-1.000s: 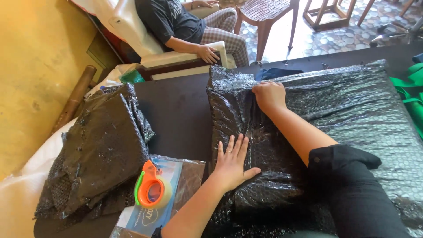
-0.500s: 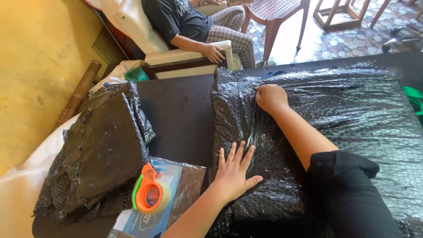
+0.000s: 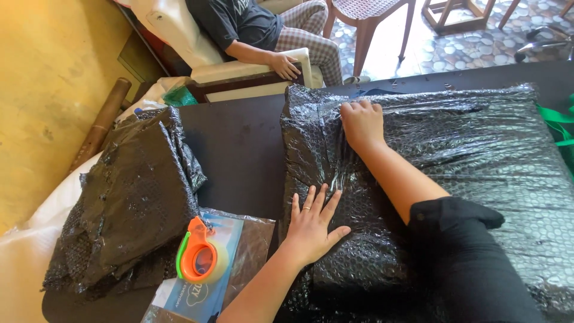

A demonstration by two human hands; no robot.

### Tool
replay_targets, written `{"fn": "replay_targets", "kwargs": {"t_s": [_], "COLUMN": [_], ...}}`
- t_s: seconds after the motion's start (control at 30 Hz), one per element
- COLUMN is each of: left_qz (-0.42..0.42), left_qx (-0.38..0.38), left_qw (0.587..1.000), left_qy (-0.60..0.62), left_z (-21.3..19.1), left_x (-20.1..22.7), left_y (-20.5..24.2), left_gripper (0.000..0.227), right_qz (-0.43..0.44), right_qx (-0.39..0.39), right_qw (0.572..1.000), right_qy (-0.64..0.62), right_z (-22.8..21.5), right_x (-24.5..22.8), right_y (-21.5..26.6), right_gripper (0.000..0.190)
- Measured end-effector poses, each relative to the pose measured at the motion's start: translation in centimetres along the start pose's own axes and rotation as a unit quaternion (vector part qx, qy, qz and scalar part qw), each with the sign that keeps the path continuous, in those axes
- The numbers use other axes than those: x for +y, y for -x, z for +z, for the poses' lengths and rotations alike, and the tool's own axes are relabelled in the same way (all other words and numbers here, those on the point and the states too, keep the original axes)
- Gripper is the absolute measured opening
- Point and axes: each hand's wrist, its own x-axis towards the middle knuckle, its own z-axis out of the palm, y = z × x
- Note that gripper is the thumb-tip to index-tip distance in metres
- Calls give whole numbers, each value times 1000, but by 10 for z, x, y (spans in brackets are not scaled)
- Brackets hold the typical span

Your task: Wrapping a large blue item in black bubble wrap and sealing it with tape.

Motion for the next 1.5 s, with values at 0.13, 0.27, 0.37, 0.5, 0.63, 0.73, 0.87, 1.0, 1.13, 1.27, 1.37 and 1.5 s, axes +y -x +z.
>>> {"fn": "replay_targets", "kwargs": {"t_s": [0.13,0.27,0.37,0.5,0.63,0.73,0.87,1.0,1.13,1.27,1.37,1.5], "left_qz": [87,70,63,73,96,124,87,57,88,69,60,60], "left_qx": [126,132,138,168,155,145,386,375,256,158,130,148], "left_qw": [988,989,988,982,983,963,918,906,954,978,980,972], "left_qy": [25,-3,-23,-52,-33,190,-16,-190,-127,-117,-135,-170], "left_z": [30,29,42,46,39,19,55,70,54,37,25,32], "left_x": [-22,-21,-24,-31,-51,-61,-87,-83,-83,-77,-63,-55], "left_y": [-11,-13,-15,-27,-40,-38,-97,-101,-81,-69,-54,-51], "left_gripper": [83,81,81,81,61,59,60,67,68,72,74,69], "right_qz": [47,-34,-100,-160,-178,-173,-88,-86,-37,8,28,128], "right_qx": [-153,-333,-400,-238,-157,-107,-44,32,30,30,55,68], "right_qw": [975,909,892,938,953,959,955,963,991,989,979,950], "right_qy": [-152,-249,-186,-196,-188,-198,-279,-252,-125,-142,-196,-276], "right_z": [-76,-186,-173,-111,-93,-91,-98,-77,-49,-36,-45,-65], "right_x": [-2,-21,-18,2,5,0,-2,3,3,2,-2,1], "right_y": [19,68,122,174,188,188,186,180,177,172,168,155], "right_gripper": [38,60,70,77,66,57,59,53,50,29,13,14]}}
